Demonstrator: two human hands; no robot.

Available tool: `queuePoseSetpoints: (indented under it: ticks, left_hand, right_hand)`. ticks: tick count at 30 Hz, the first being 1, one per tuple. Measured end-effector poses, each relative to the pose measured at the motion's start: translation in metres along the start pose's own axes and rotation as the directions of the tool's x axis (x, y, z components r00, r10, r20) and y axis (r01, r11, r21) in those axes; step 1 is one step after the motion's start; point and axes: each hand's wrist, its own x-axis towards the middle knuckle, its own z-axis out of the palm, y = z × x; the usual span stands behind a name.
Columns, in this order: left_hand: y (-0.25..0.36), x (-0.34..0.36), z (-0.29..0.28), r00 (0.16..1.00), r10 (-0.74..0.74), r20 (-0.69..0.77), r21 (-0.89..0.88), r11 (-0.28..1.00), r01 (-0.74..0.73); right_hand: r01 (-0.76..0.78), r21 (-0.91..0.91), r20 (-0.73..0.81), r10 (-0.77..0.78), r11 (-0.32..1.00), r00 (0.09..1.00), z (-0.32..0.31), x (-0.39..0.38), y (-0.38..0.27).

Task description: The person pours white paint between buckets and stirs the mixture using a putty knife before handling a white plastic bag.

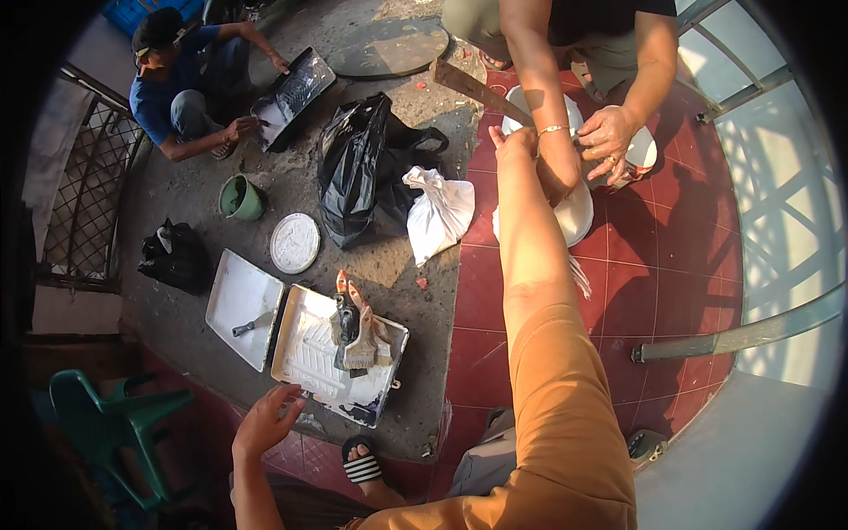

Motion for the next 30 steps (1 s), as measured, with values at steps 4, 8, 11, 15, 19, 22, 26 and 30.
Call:
queuePoseSetpoints:
  ticks: [4, 8, 11, 15, 19, 22, 26, 30]
  left_hand:
    - [-0.005, -0.011, 0.003, 0.999, -0.039, 0.035, -0.009, 0.999, 0.039]
    - [0.000, -0.015, 0.000, 0.999, -0.026, 0.025, 0.010, 1.000, 0.026]
    - [0.002, -0.003, 0.006, 0.999, 0.036, 0.021, -0.019, 0.999, -0.035]
    - [0.010, -0.003, -0.001, 0.999, 0.041, 0.031, 0.004, 0.999, -0.041]
    - [0.011, 0.001, -0.003, 0.996, 0.091, 0.017, -0.006, 0.996, -0.091]
    - [0.015, 0.009, -0.005, 0.990, 0.143, 0.012, -0.028, 0.989, -0.143]
    - [0.023, 0.016, -0.003, 0.984, 0.174, 0.031, -0.062, 0.983, -0.172]
    - [0.032, 0.024, 0.010, 0.963, 0.269, 0.022, -0.067, 0.961, -0.267]
  right_hand:
    - [0.027, -0.106, 0.028, -0.024, 0.994, 0.999, 0.007, 0.005, 0.008]
    - [0.002, -0.081, -0.035, -0.005, 0.997, 0.999, 0.011, -0.020, 0.028]
    - [-0.003, -0.120, -0.026, 0.000, 0.993, 1.000, 0.009, -0.034, 0.032]
    - [0.036, -0.226, 0.046, -0.027, 0.973, 0.999, -0.005, -0.082, 0.054]
    - [0.076, -0.437, 0.236, 0.032, 0.896, 0.971, -0.012, -0.112, 0.057]
    - [0.148, -0.515, 0.340, 0.043, 0.844, 0.939, -0.020, -0.127, 0.054]
    - [0.143, -0.559, 0.393, 0.110, 0.817, 0.913, -0.025, -0.169, 0.057]
    - [0.101, -0.565, 0.393, 0.159, 0.819, 0.906, -0.034, -0.214, 0.060]
